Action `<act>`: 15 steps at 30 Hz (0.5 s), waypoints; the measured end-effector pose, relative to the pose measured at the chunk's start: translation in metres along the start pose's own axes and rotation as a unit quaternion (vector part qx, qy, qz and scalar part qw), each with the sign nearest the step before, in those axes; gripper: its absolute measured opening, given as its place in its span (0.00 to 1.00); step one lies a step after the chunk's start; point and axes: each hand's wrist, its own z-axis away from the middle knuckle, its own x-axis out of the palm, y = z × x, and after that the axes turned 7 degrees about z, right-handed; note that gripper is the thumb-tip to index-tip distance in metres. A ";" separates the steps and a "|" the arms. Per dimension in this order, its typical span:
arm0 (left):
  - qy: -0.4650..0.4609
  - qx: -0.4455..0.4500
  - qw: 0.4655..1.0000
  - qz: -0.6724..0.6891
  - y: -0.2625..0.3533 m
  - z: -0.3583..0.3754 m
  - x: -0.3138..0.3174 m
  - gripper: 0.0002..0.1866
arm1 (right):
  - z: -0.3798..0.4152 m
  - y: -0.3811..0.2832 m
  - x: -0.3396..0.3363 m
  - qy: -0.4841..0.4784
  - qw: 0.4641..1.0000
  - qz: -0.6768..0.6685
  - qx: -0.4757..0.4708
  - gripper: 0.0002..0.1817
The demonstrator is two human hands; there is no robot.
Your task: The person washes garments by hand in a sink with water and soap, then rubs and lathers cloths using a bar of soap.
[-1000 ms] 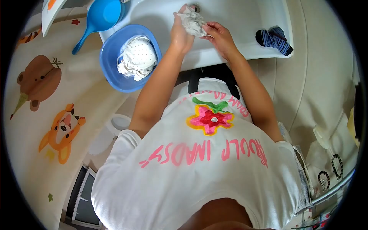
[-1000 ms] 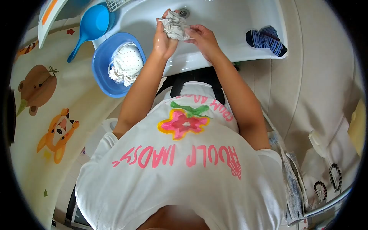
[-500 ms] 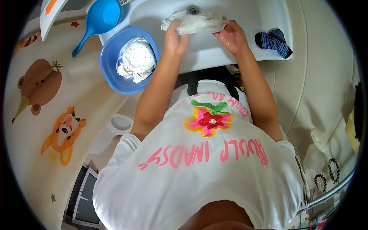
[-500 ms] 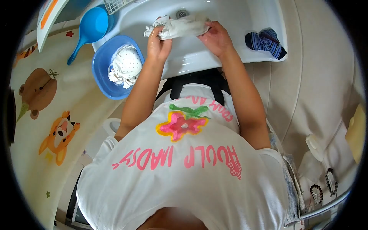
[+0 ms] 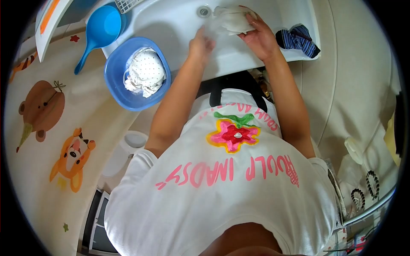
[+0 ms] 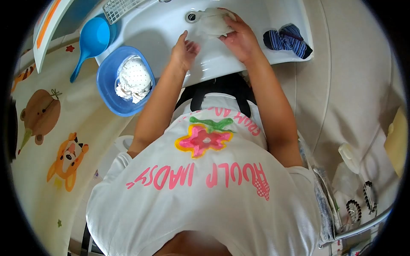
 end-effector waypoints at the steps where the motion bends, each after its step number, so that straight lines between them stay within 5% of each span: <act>1: -0.074 -0.074 0.994 0.040 0.005 0.019 0.011 0.36 | 0.001 0.003 0.003 0.001 1.000 0.025 0.004 0.22; 3: -0.216 -0.224 0.943 0.115 0.014 0.062 0.031 0.35 | 0.012 0.009 0.011 0.008 0.997 0.073 0.011 0.24; 6: -0.386 -0.171 0.891 0.166 0.008 0.081 0.049 0.29 | 0.036 0.008 0.028 0.029 0.997 0.065 -0.006 0.26; 9: -0.301 0.014 0.948 0.106 -0.010 0.049 0.049 0.22 | 0.056 0.019 0.027 0.088 0.990 0.098 -0.042 0.28; 15: -0.237 -0.042 0.961 0.136 -0.019 0.030 0.045 0.17 | 0.092 0.058 -0.004 0.183 0.971 0.090 -0.121 0.24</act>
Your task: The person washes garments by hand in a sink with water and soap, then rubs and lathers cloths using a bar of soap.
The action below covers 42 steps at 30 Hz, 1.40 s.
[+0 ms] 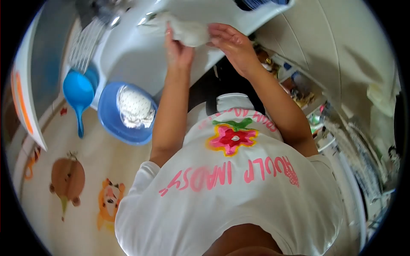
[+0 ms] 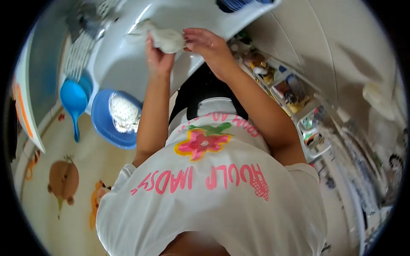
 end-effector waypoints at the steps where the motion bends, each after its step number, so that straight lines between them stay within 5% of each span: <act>1: -0.023 -0.040 0.999 0.028 0.003 -0.004 -0.004 0.18 | 0.010 -0.001 -0.008 0.027 0.999 0.020 -0.021 0.20; 4: -0.142 -0.258 0.929 0.225 0.018 -0.031 -0.046 0.19 | 0.042 0.035 -0.067 0.202 0.975 0.081 -0.045 0.13; 7: -0.080 -0.245 0.951 0.169 0.021 -0.035 -0.058 0.21 | 0.080 0.094 -0.141 0.347 0.928 0.129 -0.030 0.10; 9: -0.066 -0.208 0.971 0.102 0.018 -0.026 -0.048 0.22 | 0.103 0.138 -0.192 0.406 0.897 0.161 0.062 0.09; 14: -0.056 -0.120 0.991 0.023 0.011 -0.009 -0.046 0.24 | 0.145 0.191 -0.253 0.460 0.850 0.192 0.171 0.11; 16: -0.067 -0.092 0.993 -0.010 0.008 -0.006 -0.047 0.22 | 0.155 0.187 -0.267 0.474 0.738 0.463 0.130 0.11; 18: -0.013 -0.027 0.996 -0.080 0.006 -0.004 -0.050 0.20 | 0.157 0.168 -0.282 0.537 0.661 0.523 0.029 0.10; 20: -0.018 -0.027 0.993 -0.118 0.005 -0.003 -0.047 0.20 | 0.152 0.169 -0.318 0.613 0.551 0.550 0.135 0.07; 22: -0.033 -0.022 0.985 -0.165 0.005 0.002 -0.045 0.21 | 0.151 0.195 -0.398 0.624 0.634 0.362 0.279 0.09; 24: -0.062 -0.014 0.973 -0.221 0.003 0.007 -0.043 0.23 | 0.141 0.199 -0.422 0.651 0.667 0.169 0.321 0.11; 27: -0.085 -0.021 0.976 -0.200 0.004 0.015 -0.043 0.27 | 0.110 0.156 -0.379 0.757 0.618 -0.038 0.210 0.14; 30: -0.094 -0.041 0.982 -0.158 0.009 0.017 -0.048 0.29 | 0.114 0.170 -0.399 0.670 0.696 -0.033 0.257 0.18; 37: -0.061 -0.041 0.971 -0.228 0.006 0.020 -0.044 0.29 | 0.103 0.213 -0.445 0.554 0.622 0.262 0.486 0.32; 39: -0.024 -0.027 0.971 -0.238 0.000 0.024 -0.035 0.28 | 0.110 0.187 -0.425 0.549 0.656 0.246 0.454 0.25; 41: -0.024 -0.023 0.968 -0.247 -0.001 0.024 -0.034 0.28 | 0.099 0.190 -0.430 0.679 0.590 -0.034 0.435 0.17; 42: -0.023 -0.020 0.967 -0.251 -0.001 0.025 -0.035 0.28 | 0.095 0.216 -0.457 0.687 0.568 -0.048 0.451 0.16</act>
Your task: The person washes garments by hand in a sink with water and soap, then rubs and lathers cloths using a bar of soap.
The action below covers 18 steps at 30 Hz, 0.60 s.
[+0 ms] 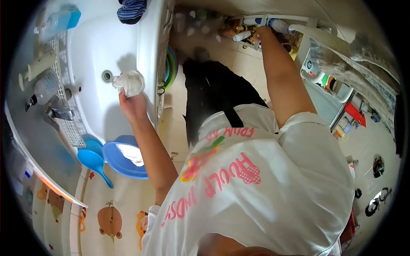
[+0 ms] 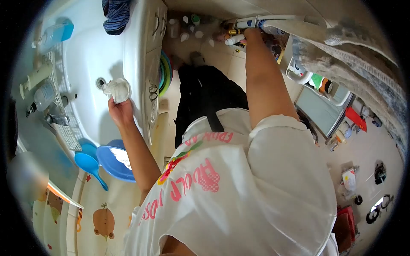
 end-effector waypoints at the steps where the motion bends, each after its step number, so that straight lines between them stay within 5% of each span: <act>1: -0.005 -0.003 1.000 -0.002 0.000 0.001 -0.001 0.28 | -0.005 0.000 0.000 -0.007 1.000 -0.002 -0.003 0.17; 3: -0.016 -0.008 1.000 -0.005 0.001 0.000 -0.002 0.28 | 0.020 0.006 -0.017 -0.042 0.998 -0.004 -0.039 0.18; 6: -0.001 -0.008 1.000 -0.015 0.001 0.001 0.001 0.28 | -0.015 0.016 -0.027 -0.050 0.925 0.238 -0.291 0.18; 8: -0.002 -0.009 1.000 -0.005 0.003 0.000 -0.003 0.27 | -0.047 0.017 -0.019 -0.046 0.924 0.255 -0.280 0.18; 10: -0.008 -0.013 1.000 0.002 0.003 -0.004 -0.007 0.27 | -0.056 0.007 -0.011 -0.051 0.996 0.049 -0.052 0.18; 13: -0.011 -0.019 1.000 0.002 0.005 -0.006 -0.011 0.27 | -0.010 0.014 -0.039 0.016 0.950 0.247 -0.190 0.17; 18: 0.003 -0.008 0.998 0.070 0.005 -0.002 -0.007 0.24 | 0.040 0.040 -0.042 0.225 0.928 0.173 -0.242 0.14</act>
